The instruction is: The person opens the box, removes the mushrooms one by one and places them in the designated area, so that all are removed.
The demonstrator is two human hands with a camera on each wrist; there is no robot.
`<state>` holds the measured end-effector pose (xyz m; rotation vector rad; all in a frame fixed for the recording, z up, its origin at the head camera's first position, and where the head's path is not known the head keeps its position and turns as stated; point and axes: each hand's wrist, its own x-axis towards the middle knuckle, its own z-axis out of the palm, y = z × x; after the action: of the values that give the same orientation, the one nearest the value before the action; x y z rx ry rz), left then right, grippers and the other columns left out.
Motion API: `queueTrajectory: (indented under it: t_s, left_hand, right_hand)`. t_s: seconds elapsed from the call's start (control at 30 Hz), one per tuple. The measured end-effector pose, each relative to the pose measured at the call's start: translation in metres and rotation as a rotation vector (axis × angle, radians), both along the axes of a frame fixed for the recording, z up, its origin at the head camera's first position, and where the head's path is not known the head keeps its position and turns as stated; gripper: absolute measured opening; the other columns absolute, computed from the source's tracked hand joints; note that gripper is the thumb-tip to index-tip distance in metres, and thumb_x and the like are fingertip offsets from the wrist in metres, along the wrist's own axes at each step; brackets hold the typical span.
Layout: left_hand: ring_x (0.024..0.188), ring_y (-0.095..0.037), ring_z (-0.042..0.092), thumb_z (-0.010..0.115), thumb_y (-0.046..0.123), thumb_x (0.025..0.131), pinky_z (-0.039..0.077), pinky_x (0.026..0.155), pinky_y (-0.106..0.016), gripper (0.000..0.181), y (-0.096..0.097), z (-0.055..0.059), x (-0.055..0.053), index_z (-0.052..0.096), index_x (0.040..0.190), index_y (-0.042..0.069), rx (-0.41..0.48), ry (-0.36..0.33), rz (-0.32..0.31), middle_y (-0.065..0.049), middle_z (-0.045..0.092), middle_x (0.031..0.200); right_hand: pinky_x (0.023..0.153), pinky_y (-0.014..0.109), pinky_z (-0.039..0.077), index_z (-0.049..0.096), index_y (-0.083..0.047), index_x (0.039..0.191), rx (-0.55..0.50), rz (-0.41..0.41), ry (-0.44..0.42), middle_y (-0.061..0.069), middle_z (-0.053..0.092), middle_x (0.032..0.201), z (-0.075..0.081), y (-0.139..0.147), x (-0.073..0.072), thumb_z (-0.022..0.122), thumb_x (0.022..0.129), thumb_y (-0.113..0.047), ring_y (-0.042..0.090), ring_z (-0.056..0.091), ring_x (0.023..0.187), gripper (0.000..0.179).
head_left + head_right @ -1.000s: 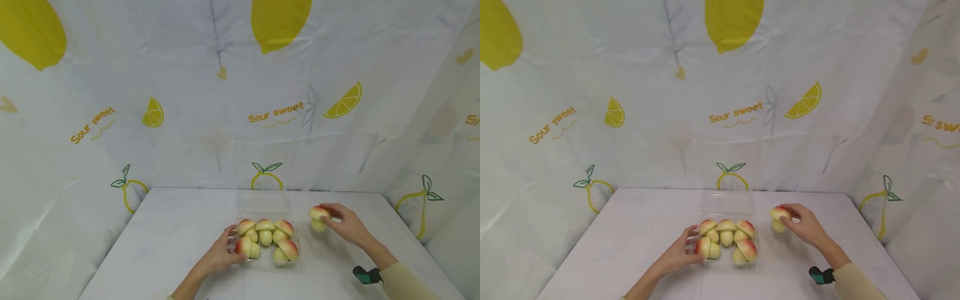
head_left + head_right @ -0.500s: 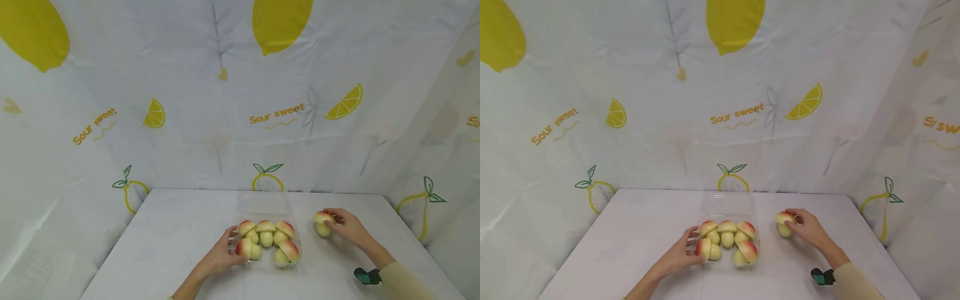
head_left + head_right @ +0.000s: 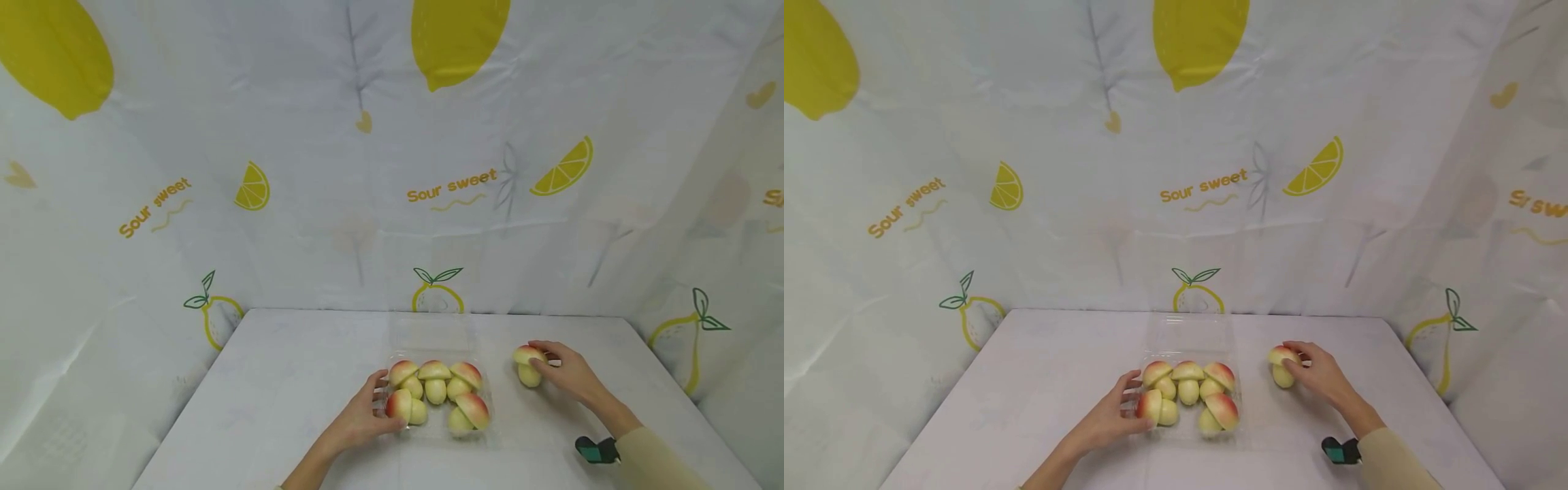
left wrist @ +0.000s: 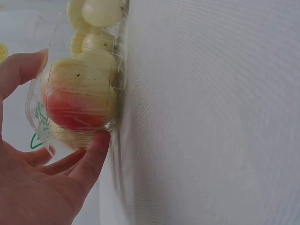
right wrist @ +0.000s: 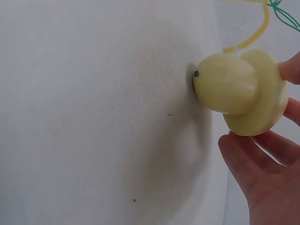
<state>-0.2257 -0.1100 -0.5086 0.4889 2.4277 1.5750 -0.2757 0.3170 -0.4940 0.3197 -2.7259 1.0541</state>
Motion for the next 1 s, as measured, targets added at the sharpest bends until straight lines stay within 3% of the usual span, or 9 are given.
queueTrajectory:
  t_s: [0.43,0.67,1.0]
  left_hand:
    - [0.129,-0.039,0.051,0.084,0.024,0.081,0.052,0.095,-0.041,0.093,0.0,-0.002,0.0,0.031,0.154,0.005,0.0,0.011,-0.002,-0.018,0.045,0.147]
    - [0.129,-0.039,0.052,0.084,0.024,0.081,0.053,0.095,-0.041,0.092,0.0,-0.001,0.0,0.031,0.154,0.004,0.004,0.008,0.0,-0.018,0.045,0.147]
    - [0.128,-0.038,0.052,0.084,0.024,0.081,0.052,0.094,-0.036,0.093,0.0,0.0,0.0,0.031,0.154,0.002,0.006,0.016,-0.002,-0.019,0.045,0.146]
  right_hand:
    - [0.091,0.059,0.05,0.057,0.008,0.135,-0.005,-0.034,-0.073,0.03,0.06,0.13,-0.003,0.005,-0.009,0.064,0.101,-0.033,0.045,0.06,0.113,0.053]
    - [0.099,0.062,0.046,0.053,0.009,0.138,-0.032,-0.035,-0.163,0.033,0.054,0.137,-0.001,0.005,-0.011,0.058,0.104,-0.039,0.05,0.053,0.123,0.06]
    - [0.102,0.062,0.044,0.05,0.009,0.141,-0.048,-0.03,-0.195,0.034,0.052,0.14,-0.002,0.006,-0.013,0.056,0.105,-0.038,0.05,0.05,0.127,0.06]
